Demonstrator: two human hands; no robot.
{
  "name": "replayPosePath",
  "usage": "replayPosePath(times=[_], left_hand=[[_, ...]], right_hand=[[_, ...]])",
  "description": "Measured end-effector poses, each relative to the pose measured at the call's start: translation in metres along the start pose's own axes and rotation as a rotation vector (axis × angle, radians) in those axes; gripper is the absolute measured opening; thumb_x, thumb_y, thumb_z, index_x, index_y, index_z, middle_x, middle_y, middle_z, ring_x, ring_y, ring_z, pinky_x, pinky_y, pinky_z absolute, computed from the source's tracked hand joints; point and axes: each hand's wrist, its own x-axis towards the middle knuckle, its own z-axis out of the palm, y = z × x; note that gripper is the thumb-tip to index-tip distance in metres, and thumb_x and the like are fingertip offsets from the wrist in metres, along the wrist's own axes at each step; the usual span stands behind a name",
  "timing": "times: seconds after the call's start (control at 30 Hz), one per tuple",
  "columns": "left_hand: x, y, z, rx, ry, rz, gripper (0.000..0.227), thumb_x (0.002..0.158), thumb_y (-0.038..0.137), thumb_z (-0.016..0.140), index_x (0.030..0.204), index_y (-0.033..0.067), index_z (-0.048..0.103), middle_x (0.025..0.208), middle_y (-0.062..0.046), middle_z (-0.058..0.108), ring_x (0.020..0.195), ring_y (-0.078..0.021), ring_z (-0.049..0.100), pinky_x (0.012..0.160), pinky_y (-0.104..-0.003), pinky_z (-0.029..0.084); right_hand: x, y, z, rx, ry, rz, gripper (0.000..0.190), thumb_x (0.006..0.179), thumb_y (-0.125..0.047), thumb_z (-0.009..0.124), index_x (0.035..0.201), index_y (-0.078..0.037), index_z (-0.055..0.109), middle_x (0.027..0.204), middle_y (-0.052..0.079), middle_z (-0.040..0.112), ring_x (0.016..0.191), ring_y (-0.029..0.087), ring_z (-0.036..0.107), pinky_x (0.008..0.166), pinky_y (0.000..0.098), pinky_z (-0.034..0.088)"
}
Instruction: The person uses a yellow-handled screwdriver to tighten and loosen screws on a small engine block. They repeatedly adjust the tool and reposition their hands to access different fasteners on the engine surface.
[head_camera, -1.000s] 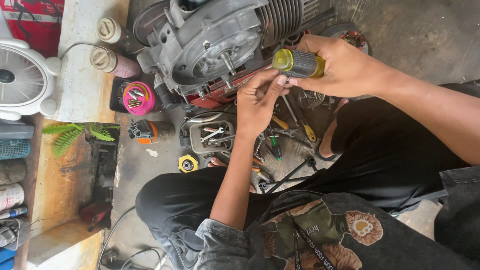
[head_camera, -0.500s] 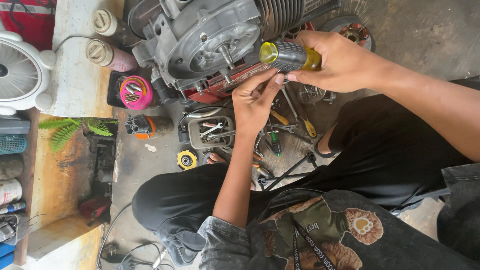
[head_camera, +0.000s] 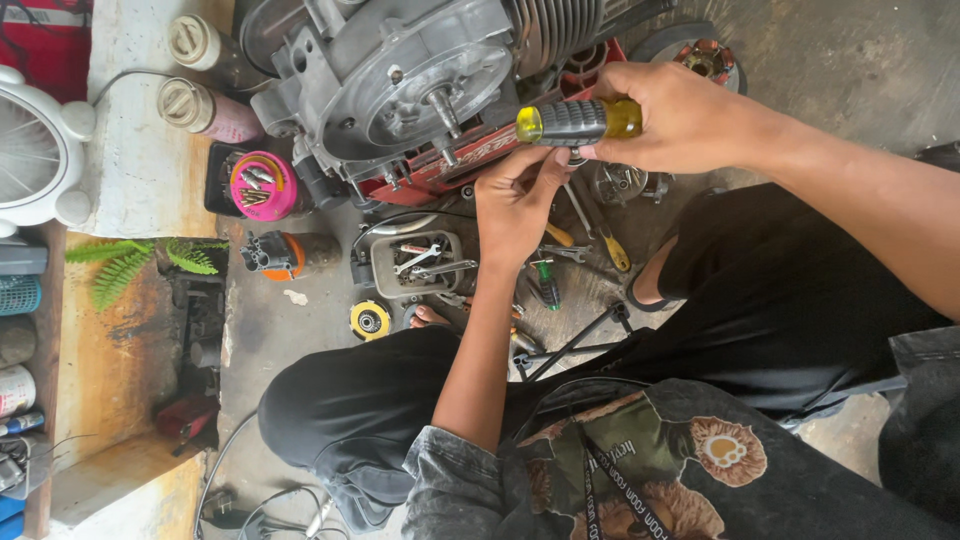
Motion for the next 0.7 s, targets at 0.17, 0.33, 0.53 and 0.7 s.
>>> replayPosePath(times=[0.17, 0.33, 0.53, 0.7], left_hand=[[0.000, -0.034, -0.005, -0.052, 0.067, -0.158, 0.018, 0.084, 0.013, 0.063, 0.098, 0.0022, 0.066, 0.084, -0.005, 0.068, 0.072, -0.0102, 0.065, 0.071, -0.025, 0.060], [0.002, -0.060, -0.014, 0.011, 0.036, -0.249, 0.020, 0.085, 0.012, 0.061, 0.102, 0.0014, 0.067, 0.087, -0.008, 0.070, 0.070, -0.0121, 0.066, 0.066, -0.021, 0.056], [0.003, -0.087, 0.005, 0.124, -0.062, -0.394, 0.024, 0.082, 0.017, 0.062, 0.101, 0.0025, 0.067, 0.087, -0.012, 0.070, 0.074, -0.0165, 0.070, 0.072, -0.026, 0.062], [0.007, -0.132, 0.028, 0.301, -0.123, -0.681, 0.023, 0.084, 0.020, 0.060, 0.101, 0.0089, 0.068, 0.086, -0.006, 0.070, 0.082, -0.0160, 0.069, 0.075, -0.032, 0.057]], right_hand=[[0.002, 0.012, 0.002, -0.093, -0.011, 0.020, 0.035, 0.084, -0.030, 0.067, 0.103, -0.005, 0.053, 0.083, 0.009, 0.060, 0.072, 0.022, 0.056, 0.064, 0.0345, 0.041], [0.002, 0.020, -0.005, -0.187, 0.010, -0.023, 0.035, 0.085, -0.033, 0.066, 0.100, -0.005, 0.051, 0.077, 0.009, 0.059, 0.066, 0.027, 0.056, 0.061, 0.0385, 0.041], [-0.006, 0.010, -0.022, -0.150, -0.005, -0.104, 0.029, 0.084, -0.022, 0.063, 0.108, -0.007, 0.055, 0.081, 0.006, 0.063, 0.068, 0.022, 0.056, 0.063, 0.0337, 0.040], [-0.010, 0.021, -0.025, -0.194, 0.071, -0.084, 0.028, 0.085, -0.026, 0.065, 0.095, -0.002, 0.054, 0.073, 0.011, 0.058, 0.062, 0.027, 0.053, 0.060, 0.0371, 0.038]])
